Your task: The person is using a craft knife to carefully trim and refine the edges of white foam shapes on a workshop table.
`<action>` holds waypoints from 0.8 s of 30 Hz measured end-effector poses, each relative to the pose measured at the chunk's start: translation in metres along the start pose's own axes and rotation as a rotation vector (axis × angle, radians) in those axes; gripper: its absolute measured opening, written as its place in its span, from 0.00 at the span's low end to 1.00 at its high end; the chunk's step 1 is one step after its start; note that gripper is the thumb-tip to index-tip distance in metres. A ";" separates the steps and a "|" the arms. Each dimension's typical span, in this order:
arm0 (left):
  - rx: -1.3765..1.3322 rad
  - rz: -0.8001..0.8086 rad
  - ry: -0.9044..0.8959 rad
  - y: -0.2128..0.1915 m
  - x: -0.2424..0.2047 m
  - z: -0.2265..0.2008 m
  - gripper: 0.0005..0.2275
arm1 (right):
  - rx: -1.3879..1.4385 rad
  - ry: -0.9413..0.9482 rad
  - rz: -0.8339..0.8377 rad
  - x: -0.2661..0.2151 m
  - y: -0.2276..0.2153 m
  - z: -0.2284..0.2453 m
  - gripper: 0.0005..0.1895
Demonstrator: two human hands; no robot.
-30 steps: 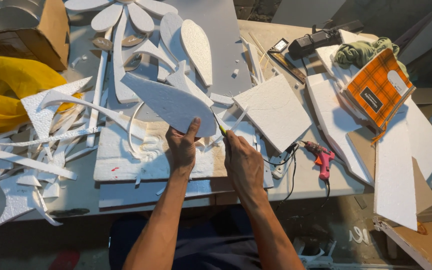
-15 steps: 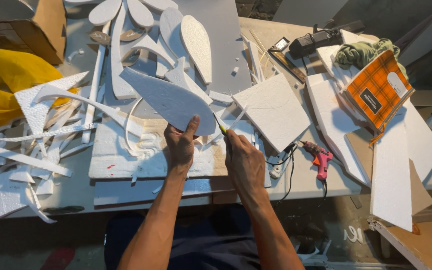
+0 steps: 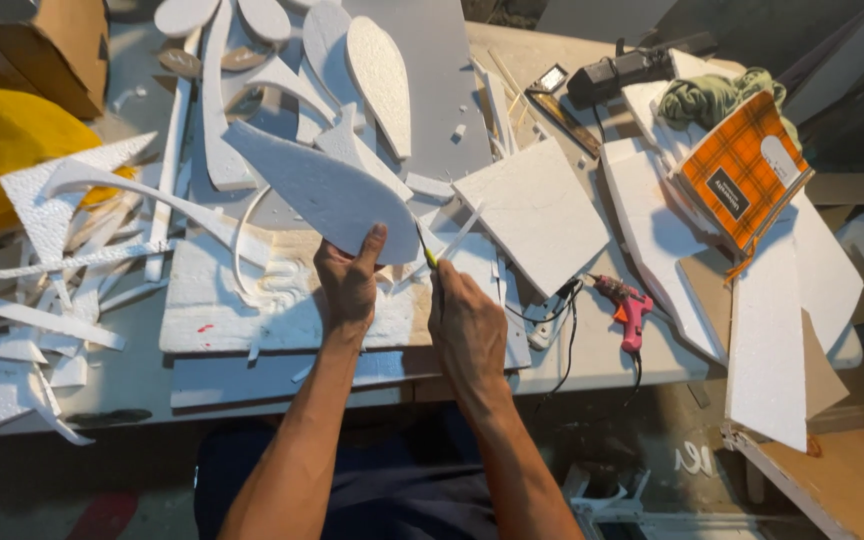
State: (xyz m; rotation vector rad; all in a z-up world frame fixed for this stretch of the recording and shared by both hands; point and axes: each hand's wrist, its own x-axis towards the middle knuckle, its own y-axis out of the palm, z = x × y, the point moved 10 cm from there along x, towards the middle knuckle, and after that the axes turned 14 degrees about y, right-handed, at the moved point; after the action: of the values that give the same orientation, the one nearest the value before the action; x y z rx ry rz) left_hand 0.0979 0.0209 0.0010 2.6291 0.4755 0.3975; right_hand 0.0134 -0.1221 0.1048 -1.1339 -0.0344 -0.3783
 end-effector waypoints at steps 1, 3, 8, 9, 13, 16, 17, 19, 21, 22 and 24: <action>-0.004 -0.001 0.009 0.001 0.000 -0.002 0.16 | 0.002 -0.008 -0.006 -0.004 0.000 -0.001 0.10; 0.026 -0.029 0.001 -0.003 -0.004 0.000 0.16 | 0.018 0.068 0.033 -0.013 0.007 -0.013 0.10; 0.016 0.005 0.007 -0.005 -0.003 0.010 0.17 | -0.004 0.086 -0.017 -0.009 0.017 -0.012 0.10; 0.010 -0.002 0.023 -0.004 0.001 0.010 0.17 | 0.015 0.082 -0.030 -0.004 0.015 -0.007 0.10; -0.012 -0.012 0.011 -0.003 0.002 0.007 0.17 | 0.011 0.104 0.000 -0.017 0.015 -0.011 0.10; 0.039 0.008 0.020 -0.006 -0.008 0.007 0.20 | 0.056 0.133 0.018 -0.027 0.023 -0.019 0.11; 0.042 -0.021 0.016 -0.007 -0.004 0.007 0.19 | 0.081 0.170 0.010 -0.023 0.024 -0.023 0.12; 0.038 -0.051 0.033 -0.007 0.001 -0.001 0.18 | 0.113 0.189 -0.010 -0.016 0.015 -0.020 0.13; 0.042 -0.069 -0.035 -0.010 -0.002 -0.002 0.17 | 0.417 0.504 0.160 -0.018 0.018 -0.041 0.18; 0.036 -0.069 -0.018 -0.008 0.001 -0.004 0.17 | 0.425 0.489 0.152 -0.006 0.022 -0.040 0.18; -0.092 -0.092 -0.132 -0.007 -0.005 0.005 0.17 | 0.988 0.588 0.191 0.006 0.041 -0.046 0.22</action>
State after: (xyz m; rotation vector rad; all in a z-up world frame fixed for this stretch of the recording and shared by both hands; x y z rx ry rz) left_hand 0.0935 0.0235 -0.0079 2.5144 0.5195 0.2100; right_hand 0.0237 -0.1497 0.0504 -0.0248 0.3673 -0.4351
